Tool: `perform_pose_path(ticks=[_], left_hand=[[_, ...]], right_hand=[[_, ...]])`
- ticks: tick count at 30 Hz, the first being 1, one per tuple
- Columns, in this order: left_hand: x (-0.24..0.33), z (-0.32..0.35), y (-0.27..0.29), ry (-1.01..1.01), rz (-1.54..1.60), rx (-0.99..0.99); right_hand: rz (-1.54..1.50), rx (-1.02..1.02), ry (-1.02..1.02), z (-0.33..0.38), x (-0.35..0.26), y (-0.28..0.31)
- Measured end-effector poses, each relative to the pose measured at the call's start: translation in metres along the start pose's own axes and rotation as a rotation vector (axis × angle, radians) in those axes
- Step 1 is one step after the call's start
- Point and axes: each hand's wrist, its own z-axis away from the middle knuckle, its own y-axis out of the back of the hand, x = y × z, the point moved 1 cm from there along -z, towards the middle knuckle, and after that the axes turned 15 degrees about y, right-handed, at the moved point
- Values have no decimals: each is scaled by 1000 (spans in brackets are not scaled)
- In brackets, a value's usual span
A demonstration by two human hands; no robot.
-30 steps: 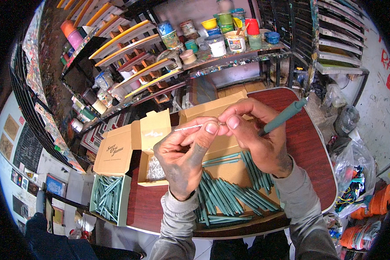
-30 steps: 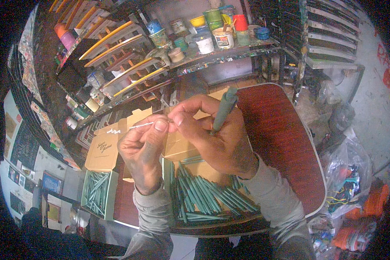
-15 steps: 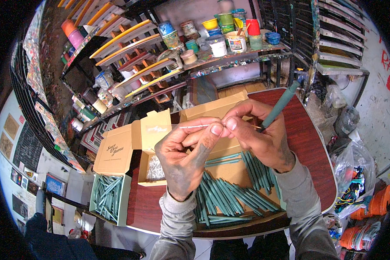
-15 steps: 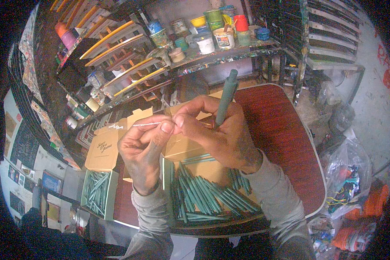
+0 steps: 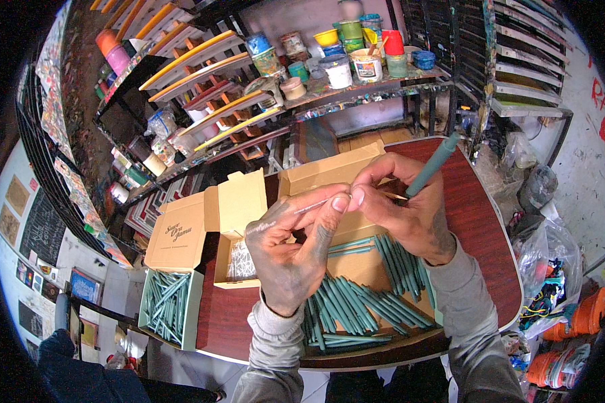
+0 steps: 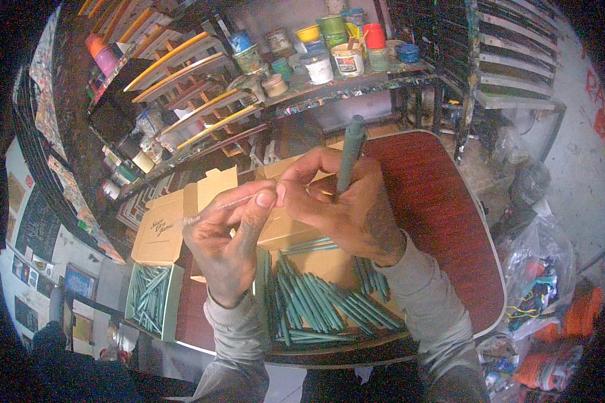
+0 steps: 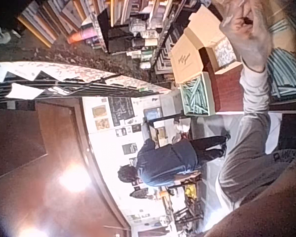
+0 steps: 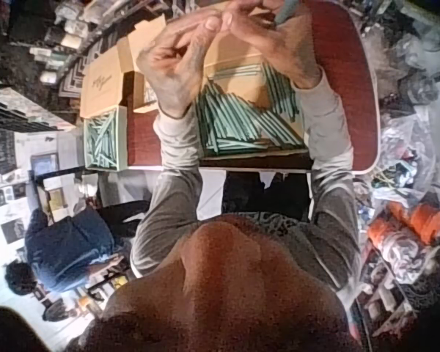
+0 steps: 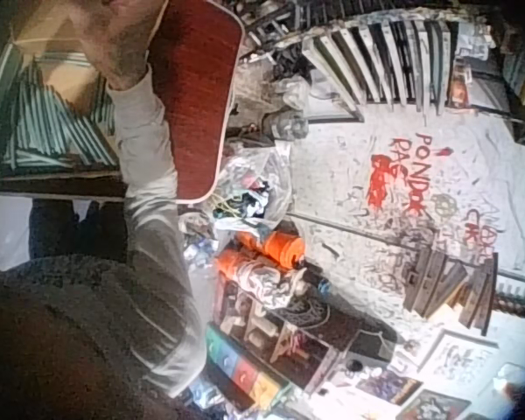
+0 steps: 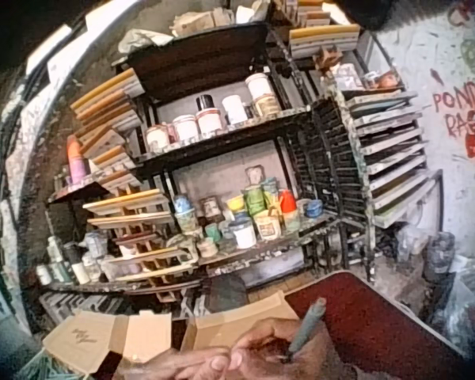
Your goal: The person takes a pen from a box, wraps a silver sleeve around it, and uses a thin wooden stick to adjust and secure the sleeve before placing the completed pen back in a box.
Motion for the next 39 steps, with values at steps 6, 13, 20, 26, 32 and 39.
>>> perform_pose_path(ticks=[6,13,20,26,32,39], left_hand=[[3,5,1,-67,-204,63],[4,4,4,-91,-201,22],[5,1,3,0,167,-32],[4,1,1,9,282,48],[4,1,2,-3,274,57],[4,1,0,-19,261,65]], right_hand=[[-20,13,26,1,6,1],[72,-2,83,-2,0,2],[-163,-19,80,-5,-16,5],[-89,-72,203,0,-8,-6],[-86,-79,191,2,-5,-6],[-67,-78,215,2,-4,-6]])
